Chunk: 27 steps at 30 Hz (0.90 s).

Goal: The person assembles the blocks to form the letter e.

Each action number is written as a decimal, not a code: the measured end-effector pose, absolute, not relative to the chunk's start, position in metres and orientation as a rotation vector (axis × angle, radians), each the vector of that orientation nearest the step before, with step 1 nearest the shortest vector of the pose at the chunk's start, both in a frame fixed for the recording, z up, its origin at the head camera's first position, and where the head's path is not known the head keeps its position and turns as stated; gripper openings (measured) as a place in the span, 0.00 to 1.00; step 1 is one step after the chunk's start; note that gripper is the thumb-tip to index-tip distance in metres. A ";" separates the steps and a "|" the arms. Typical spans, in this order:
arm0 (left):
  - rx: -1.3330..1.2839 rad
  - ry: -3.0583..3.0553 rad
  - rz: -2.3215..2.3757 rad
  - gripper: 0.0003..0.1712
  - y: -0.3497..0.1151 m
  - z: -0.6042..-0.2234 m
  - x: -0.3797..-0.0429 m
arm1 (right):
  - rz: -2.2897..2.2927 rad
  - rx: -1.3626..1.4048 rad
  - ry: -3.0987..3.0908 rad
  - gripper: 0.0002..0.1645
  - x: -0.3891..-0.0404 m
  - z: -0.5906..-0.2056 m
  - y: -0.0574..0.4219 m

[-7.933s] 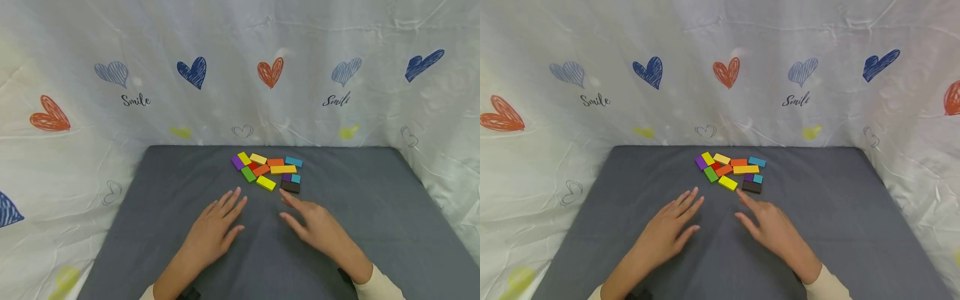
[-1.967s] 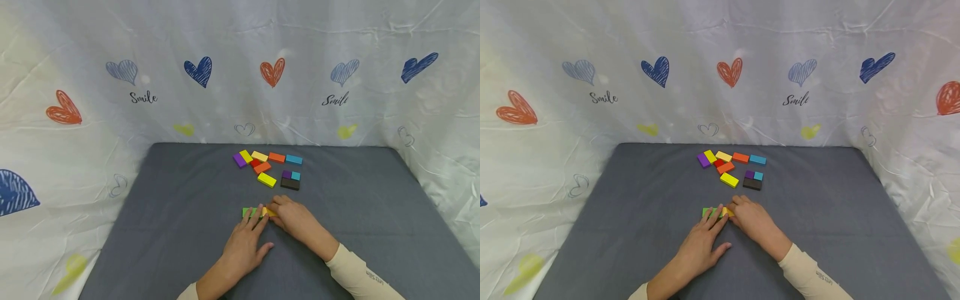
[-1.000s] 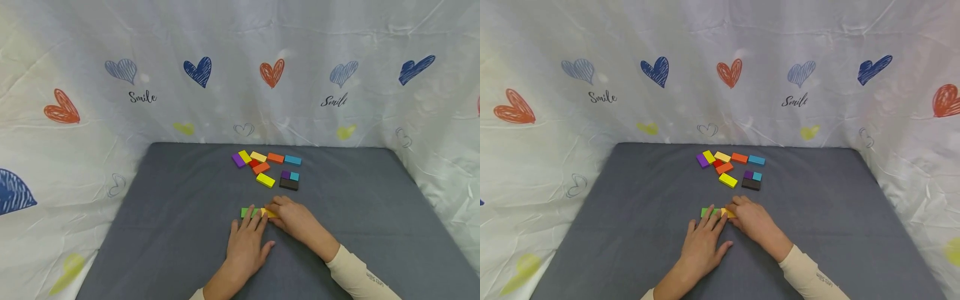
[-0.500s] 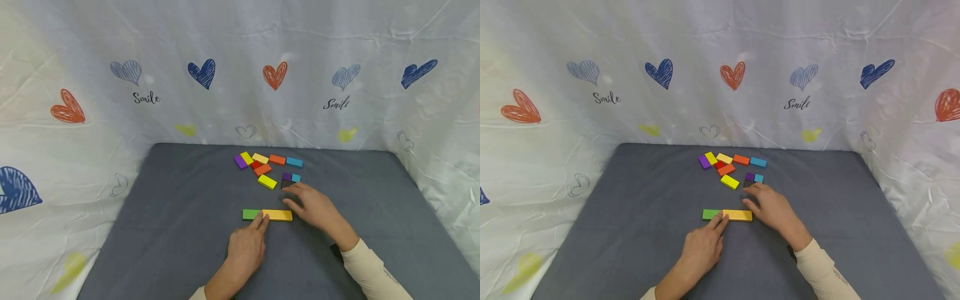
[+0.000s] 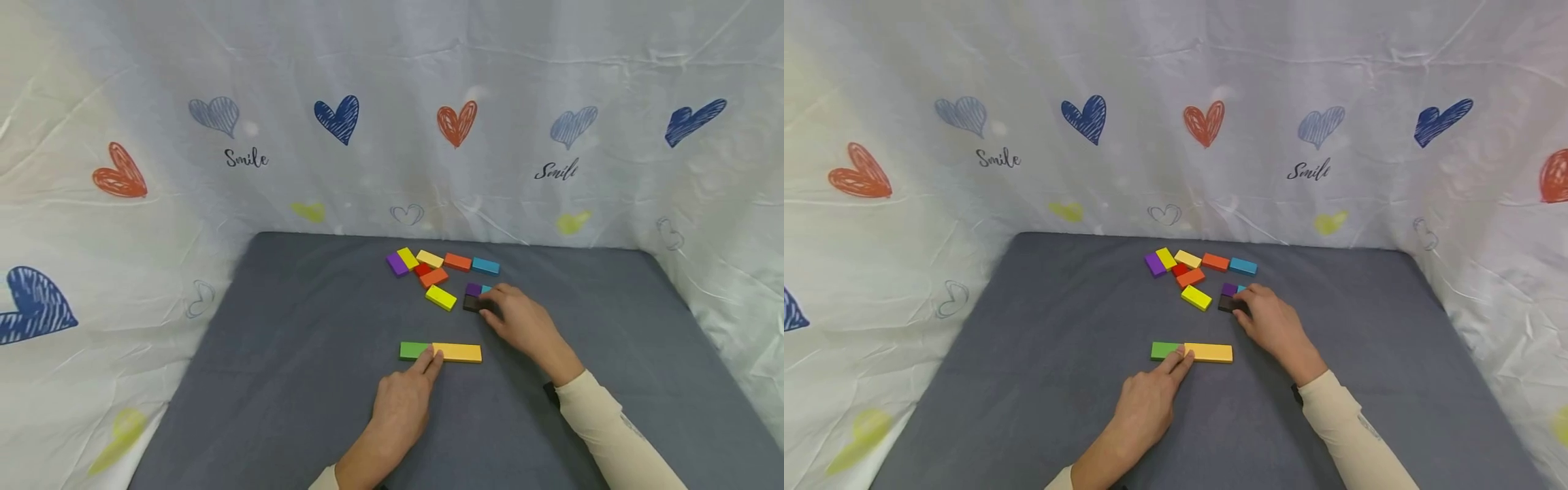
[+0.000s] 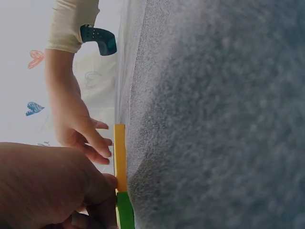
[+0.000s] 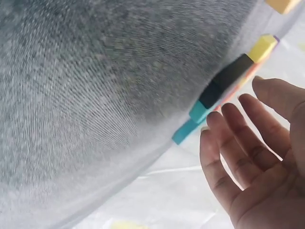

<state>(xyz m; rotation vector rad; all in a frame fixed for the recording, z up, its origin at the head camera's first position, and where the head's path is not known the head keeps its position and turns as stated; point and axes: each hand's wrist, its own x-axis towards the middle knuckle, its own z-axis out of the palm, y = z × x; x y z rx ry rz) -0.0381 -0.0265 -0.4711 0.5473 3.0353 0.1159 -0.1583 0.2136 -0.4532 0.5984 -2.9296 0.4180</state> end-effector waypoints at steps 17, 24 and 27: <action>0.548 2.985 0.053 0.45 -0.024 -0.465 -0.040 | 0.397 0.562 -3.009 0.22 -0.174 -0.458 0.208; 0.546 2.996 0.045 0.44 -0.024 -0.464 -0.039 | 0.403 0.569 -3.014 0.23 -0.181 -0.459 0.208; 0.553 2.990 0.037 0.44 -0.024 -0.464 -0.039 | 0.415 0.561 -3.018 0.23 -0.184 -0.460 0.209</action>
